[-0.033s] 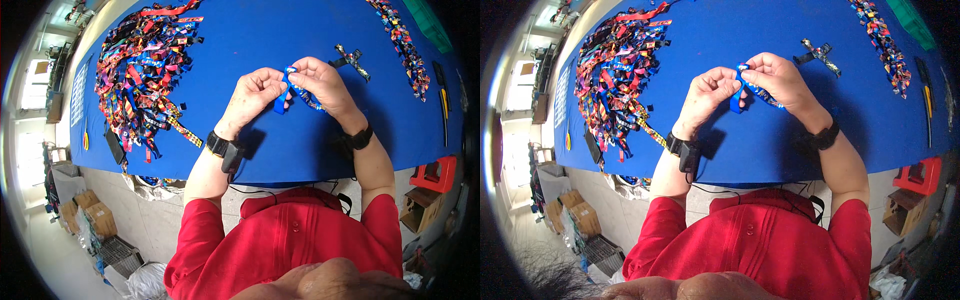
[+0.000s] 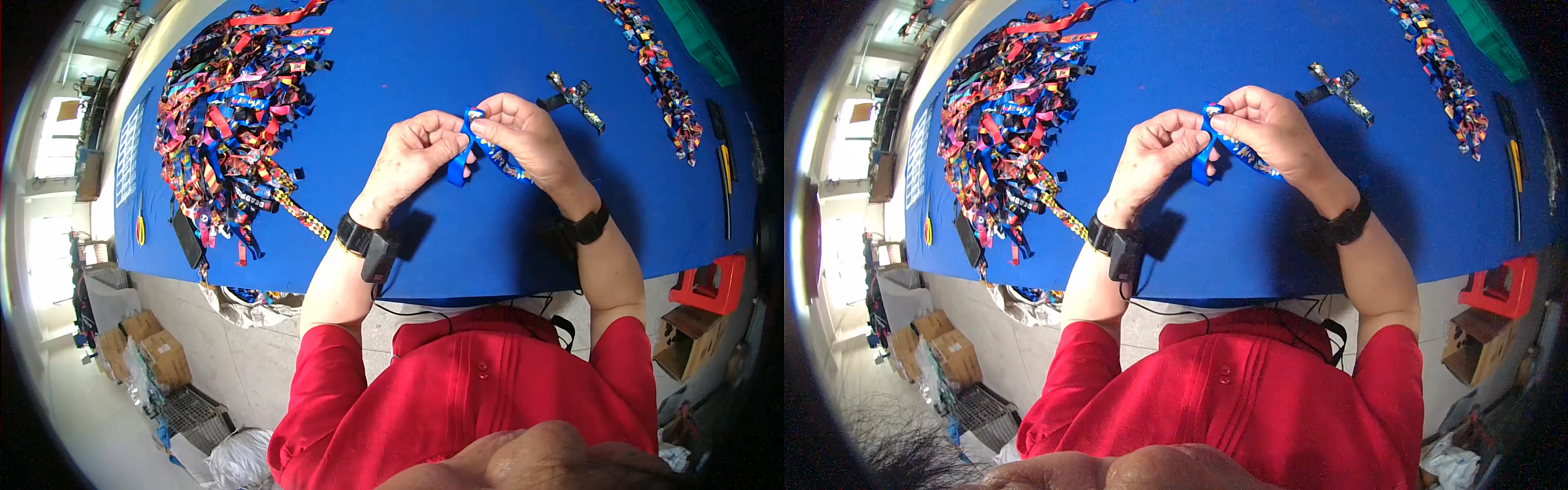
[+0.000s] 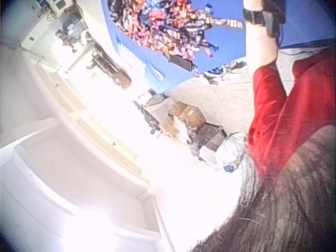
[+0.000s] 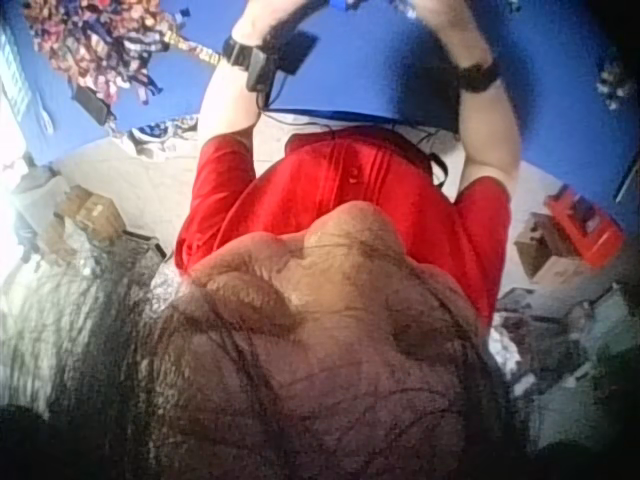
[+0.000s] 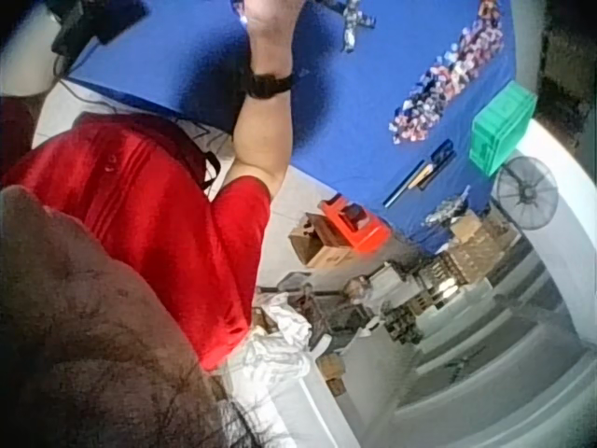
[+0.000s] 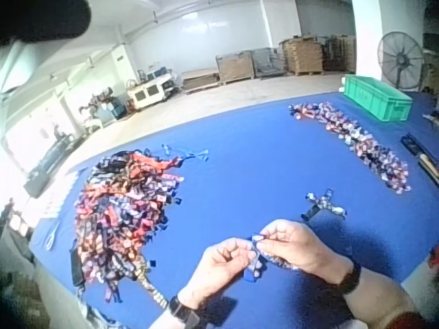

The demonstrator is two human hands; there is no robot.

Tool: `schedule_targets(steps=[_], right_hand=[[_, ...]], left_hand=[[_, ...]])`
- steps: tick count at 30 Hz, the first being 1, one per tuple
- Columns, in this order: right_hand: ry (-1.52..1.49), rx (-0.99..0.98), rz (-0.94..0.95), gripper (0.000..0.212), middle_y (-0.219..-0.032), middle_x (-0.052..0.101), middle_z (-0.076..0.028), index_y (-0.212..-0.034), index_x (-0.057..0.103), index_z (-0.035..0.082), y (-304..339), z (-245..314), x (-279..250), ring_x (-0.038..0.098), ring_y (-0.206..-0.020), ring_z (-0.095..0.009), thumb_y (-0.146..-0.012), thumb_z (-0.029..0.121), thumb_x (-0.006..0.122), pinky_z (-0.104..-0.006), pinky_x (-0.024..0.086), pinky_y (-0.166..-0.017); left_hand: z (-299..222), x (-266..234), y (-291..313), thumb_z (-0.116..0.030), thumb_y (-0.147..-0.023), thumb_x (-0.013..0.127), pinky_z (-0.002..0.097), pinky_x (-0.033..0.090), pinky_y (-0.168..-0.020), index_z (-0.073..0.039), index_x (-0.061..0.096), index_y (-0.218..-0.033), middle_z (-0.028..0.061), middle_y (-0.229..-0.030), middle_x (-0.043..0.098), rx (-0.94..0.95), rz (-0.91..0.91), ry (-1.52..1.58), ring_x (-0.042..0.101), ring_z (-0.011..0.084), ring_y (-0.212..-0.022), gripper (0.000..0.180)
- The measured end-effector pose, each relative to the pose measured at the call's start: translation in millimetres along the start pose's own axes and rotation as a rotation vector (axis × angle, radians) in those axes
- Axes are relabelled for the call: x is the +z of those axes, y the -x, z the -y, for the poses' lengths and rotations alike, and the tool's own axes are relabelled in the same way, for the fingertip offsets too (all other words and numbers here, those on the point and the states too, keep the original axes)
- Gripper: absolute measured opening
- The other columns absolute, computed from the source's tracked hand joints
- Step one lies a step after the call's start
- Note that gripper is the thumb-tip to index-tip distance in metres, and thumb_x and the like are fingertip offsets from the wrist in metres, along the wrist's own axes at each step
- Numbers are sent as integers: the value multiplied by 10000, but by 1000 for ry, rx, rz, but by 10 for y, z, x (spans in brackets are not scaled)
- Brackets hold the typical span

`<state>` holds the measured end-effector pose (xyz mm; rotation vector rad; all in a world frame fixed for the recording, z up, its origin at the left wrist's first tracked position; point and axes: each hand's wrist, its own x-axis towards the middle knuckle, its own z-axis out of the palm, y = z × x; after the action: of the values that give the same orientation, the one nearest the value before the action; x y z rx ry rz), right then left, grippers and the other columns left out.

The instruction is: Assembling colorful printed lanyards by attaching them to plastic components on a blue workbench.

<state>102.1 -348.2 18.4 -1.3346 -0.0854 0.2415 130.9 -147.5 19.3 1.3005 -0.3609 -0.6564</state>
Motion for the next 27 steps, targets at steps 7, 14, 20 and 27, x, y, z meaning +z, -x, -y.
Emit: schedule_targets(steps=[7,14,20,27], right_hand=[[79,-64,-147,197,-937,671,-34,-1046,610,-5,-6,23,-66,613,-819,-59,-917,137,657,-195,488,-720],[66,-27,-101,157,-930,649,-8,-1051,595,20,-10,-20,-46,584,-829,-44,-954,143,599,-186,467,-746],[-19,-4,-22,158,-907,663,-58,-1046,574,-7,2,-26,5,630,-787,-95,-933,92,621,-233,523,-711],[-3,18,35,146,-923,652,-51,-1064,570,-2,-9,-91,-2,633,-794,-100,-938,63,605,-234,526,-724]], left_hand=[[-65,-12,27,-93,-947,603,261,557,-636,29,570,-1143,108,-865,689,-81,80,49,668,150,-739,233],[-37,11,0,-112,-967,573,267,559,-686,28,556,-1136,141,-929,694,-39,42,32,687,174,-755,220],[20,0,-14,-107,-971,562,272,554,-682,21,570,-1100,133,-925,689,-22,13,7,678,172,-746,182],[4,17,5,-105,-973,554,272,544,-693,6,583,-1065,105,-890,687,-11,1,-47,664,153,-775,146]])
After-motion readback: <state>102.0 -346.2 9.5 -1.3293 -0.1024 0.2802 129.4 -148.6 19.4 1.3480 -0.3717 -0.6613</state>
